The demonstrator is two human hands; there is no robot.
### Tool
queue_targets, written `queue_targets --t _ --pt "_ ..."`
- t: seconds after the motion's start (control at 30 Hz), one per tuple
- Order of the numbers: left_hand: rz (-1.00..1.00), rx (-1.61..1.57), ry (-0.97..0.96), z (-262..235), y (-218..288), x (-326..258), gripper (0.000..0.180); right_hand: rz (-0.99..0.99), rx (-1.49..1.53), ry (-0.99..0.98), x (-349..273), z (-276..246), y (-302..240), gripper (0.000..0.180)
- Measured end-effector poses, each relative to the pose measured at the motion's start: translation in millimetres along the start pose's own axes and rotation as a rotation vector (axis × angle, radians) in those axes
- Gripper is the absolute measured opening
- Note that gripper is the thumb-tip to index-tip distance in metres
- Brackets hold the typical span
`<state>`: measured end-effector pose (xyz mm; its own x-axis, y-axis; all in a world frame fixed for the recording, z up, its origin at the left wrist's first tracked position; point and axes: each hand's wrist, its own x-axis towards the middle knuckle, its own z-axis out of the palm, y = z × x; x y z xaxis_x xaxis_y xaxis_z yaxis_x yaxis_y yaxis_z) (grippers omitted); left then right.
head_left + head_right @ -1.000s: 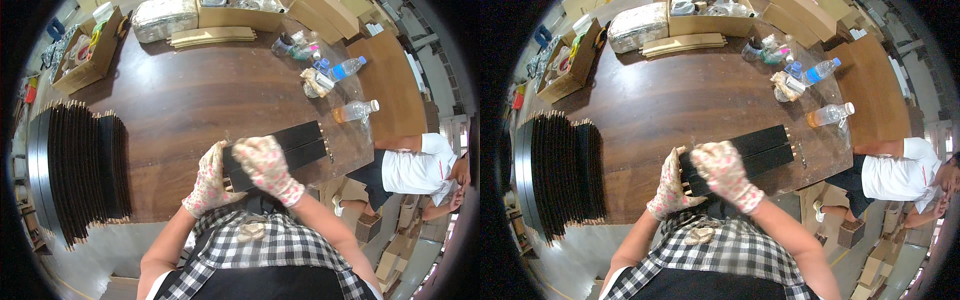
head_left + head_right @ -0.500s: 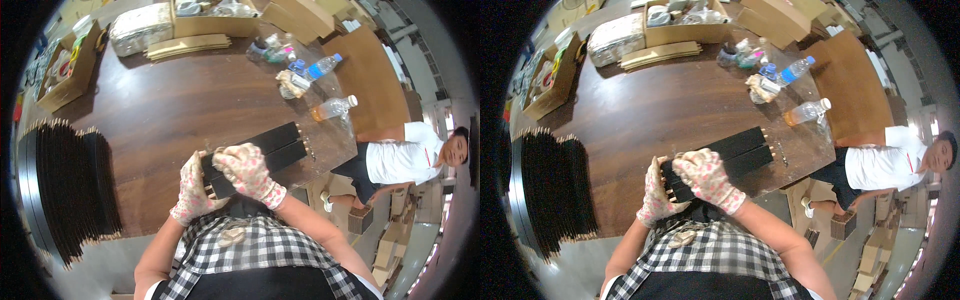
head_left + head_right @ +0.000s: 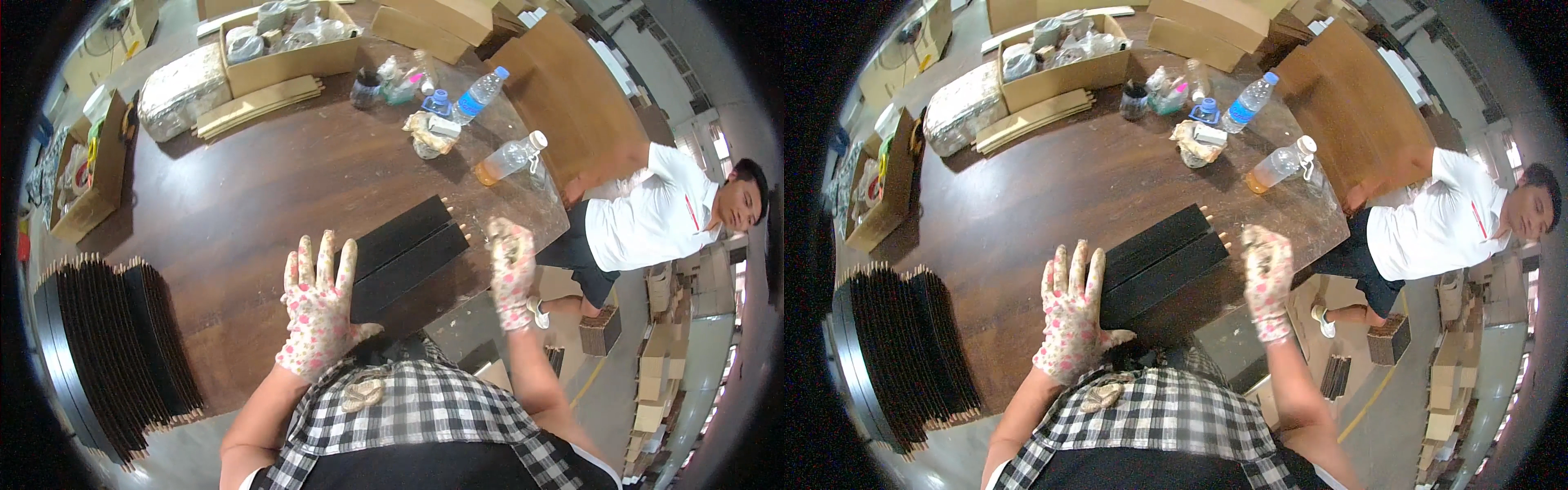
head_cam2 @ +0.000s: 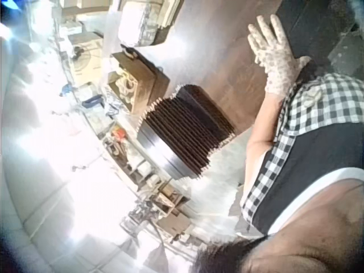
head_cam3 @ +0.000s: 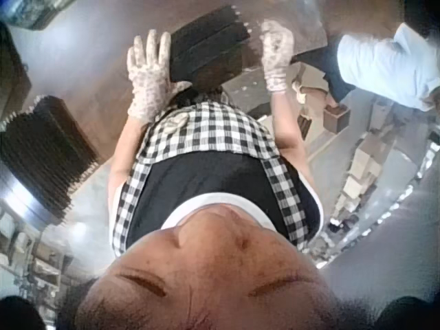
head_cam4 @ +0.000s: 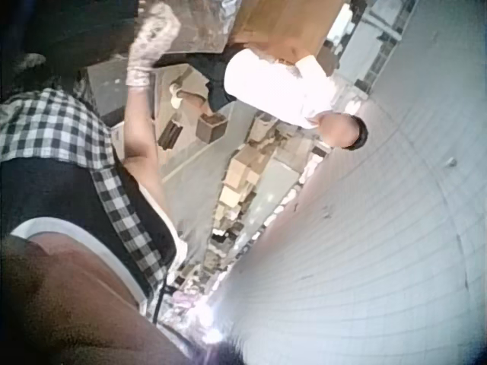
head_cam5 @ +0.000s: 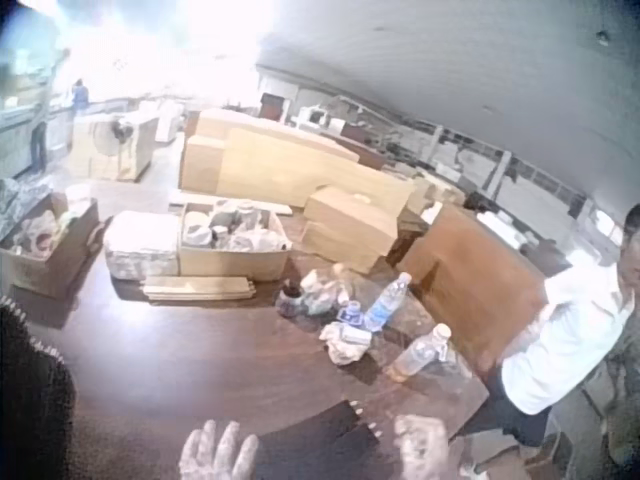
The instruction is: The person wipes and polishes black wooden panels with a cloth by hand while wearing gloves.
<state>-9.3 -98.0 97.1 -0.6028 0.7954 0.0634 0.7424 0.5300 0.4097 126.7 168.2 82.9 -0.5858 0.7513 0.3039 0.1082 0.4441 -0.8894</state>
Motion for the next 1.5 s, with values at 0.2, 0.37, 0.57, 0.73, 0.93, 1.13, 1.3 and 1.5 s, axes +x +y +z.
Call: queue_targets --t 0.2,0.37,0.57,0.73,0.93,1.13,1.3,1.5 --pt "-0.004 0.0 -0.008 22 -2 12 0.114 -0.649 -0.569 -0.387 -53 69 -17 0.017" --pt "0.002 -0.023 0.057 19 -1 9 0.106 -0.589 -0.719 -0.105 7 26 24 0.014" --pt "-0.017 0.009 0.027 1 -7 -9 0.124 -0.429 -0.478 -0.034 21 9 34 0.022" --pt "-0.007 -0.121 0.106 24 -41 -43 0.116 -0.606 -0.592 -0.344 -7 30 16 0.021" --pt "-0.006 -0.223 0.188 40 -46 -42 0.112 -0.777 -0.309 -0.697 -72 101 -34 0.032" --pt "0.021 -0.328 0.283 41 -48 -47 0.11 -0.676 -0.555 -0.486 -34 46 -7 0.017" --pt "0.046 -0.33 0.274 48 -51 -46 0.116 -0.728 -0.326 -0.714 -74 105 -41 0.02" --pt "0.019 -0.225 0.316 51 -47 -42 0.118 -0.394 0.058 -0.572 -50 84 -21 0.021"
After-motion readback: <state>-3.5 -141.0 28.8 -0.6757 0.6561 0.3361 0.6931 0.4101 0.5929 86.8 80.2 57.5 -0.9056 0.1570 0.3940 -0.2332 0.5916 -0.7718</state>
